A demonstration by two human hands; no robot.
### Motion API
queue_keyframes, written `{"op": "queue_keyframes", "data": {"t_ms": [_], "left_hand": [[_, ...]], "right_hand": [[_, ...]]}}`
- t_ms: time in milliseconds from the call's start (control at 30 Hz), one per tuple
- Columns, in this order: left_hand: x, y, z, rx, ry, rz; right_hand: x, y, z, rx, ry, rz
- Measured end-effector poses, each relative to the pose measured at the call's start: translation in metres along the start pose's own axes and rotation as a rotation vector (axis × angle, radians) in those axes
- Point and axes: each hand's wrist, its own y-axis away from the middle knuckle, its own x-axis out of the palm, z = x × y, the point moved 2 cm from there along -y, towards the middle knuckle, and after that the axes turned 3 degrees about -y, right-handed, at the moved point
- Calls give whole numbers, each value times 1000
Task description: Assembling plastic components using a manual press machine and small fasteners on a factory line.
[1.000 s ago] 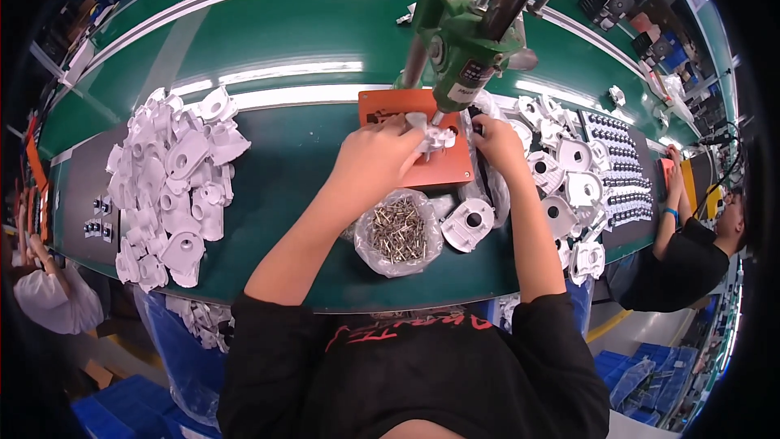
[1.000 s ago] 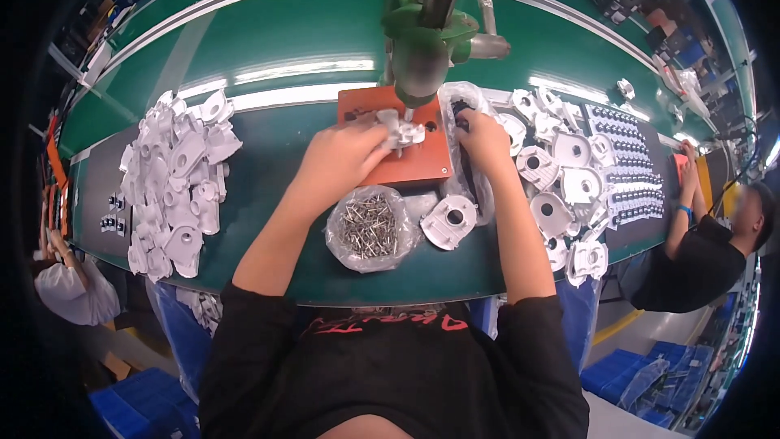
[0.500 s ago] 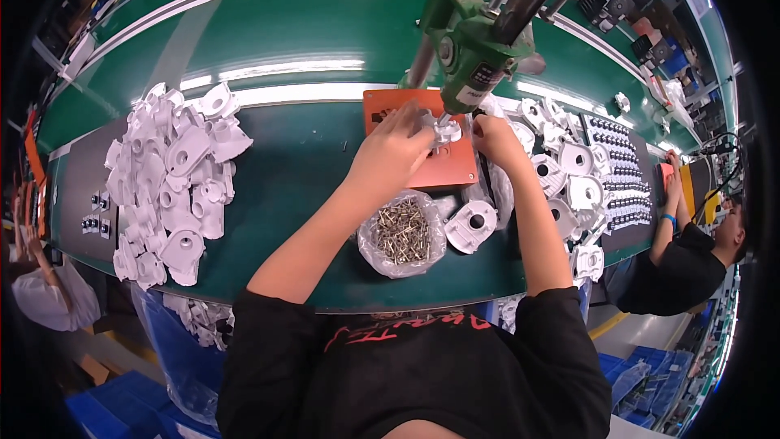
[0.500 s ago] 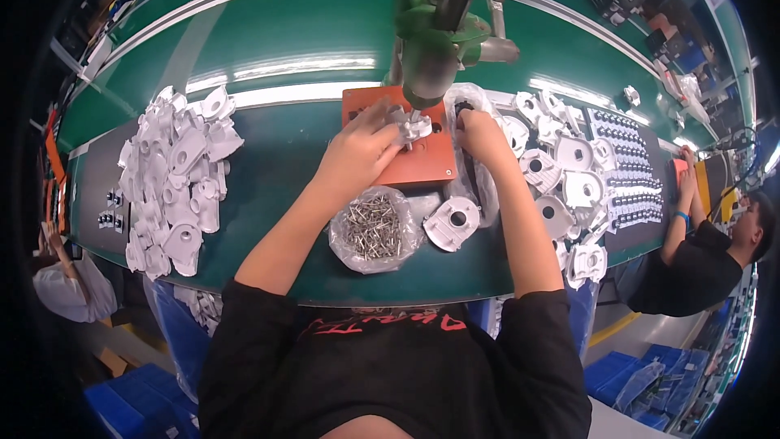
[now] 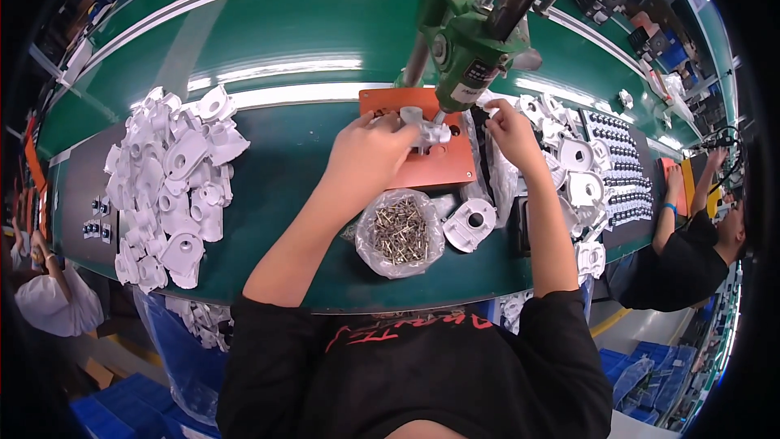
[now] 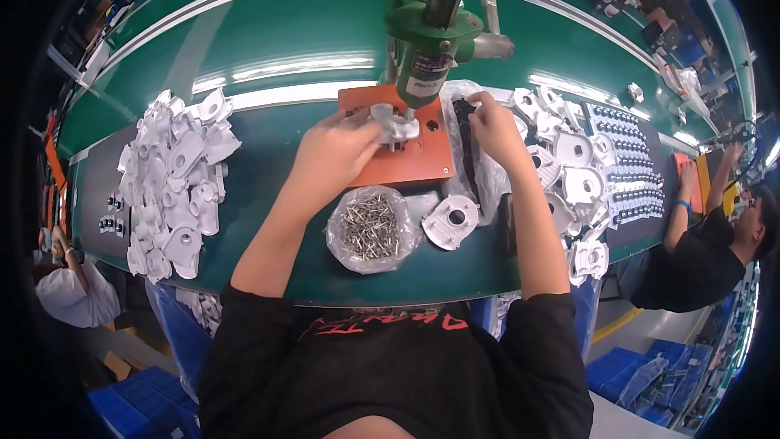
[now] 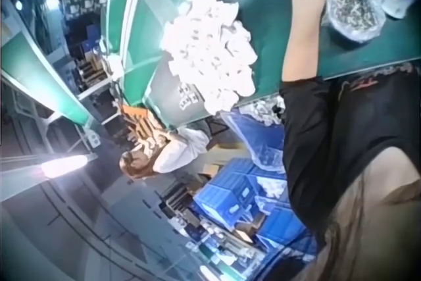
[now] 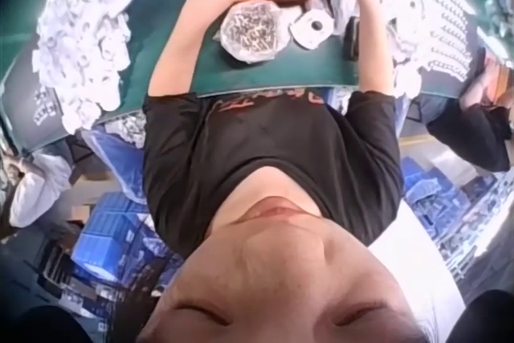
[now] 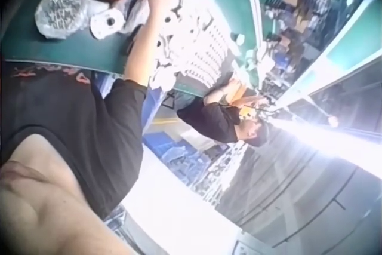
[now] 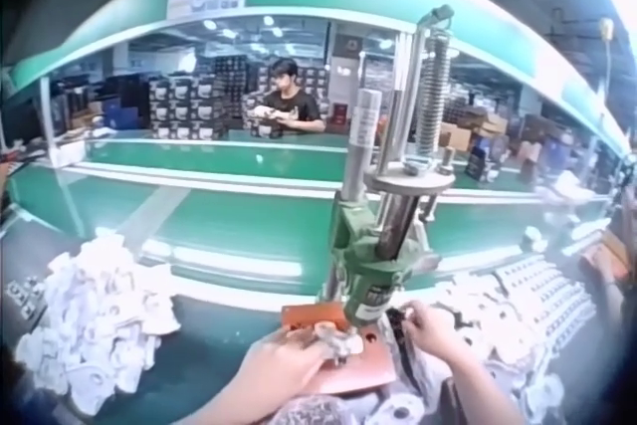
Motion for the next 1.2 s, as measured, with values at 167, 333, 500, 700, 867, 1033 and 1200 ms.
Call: {"op": "queue_keyframes", "data": {"t_ms": [167, 333, 500, 700, 867, 1033, 1200], "left_hand": [[22, 1, -3, -3, -46, 44], [21, 7, 1, 35, -24, 14], [19, 4, 0, -3, 30, 86], [26, 10, 4, 42, 20, 110], [25, 8, 6, 18, 86, 139], [26, 9, 4, 5, 97, 179], [25, 10, 8, 20, 112, 210]], "right_hand": [[-5, 3, 14, 72, -273, 52], [2, 9, 49, 45, -568, 88], [29, 9, 43, -7, -679, 12], [42, 6, 47, 116, -759, 2], [45, 9, 54, -308, -276, -156], [45, 13, 69, -650, -2, -128], [37, 26, 80, -673, 105, -19]]}}
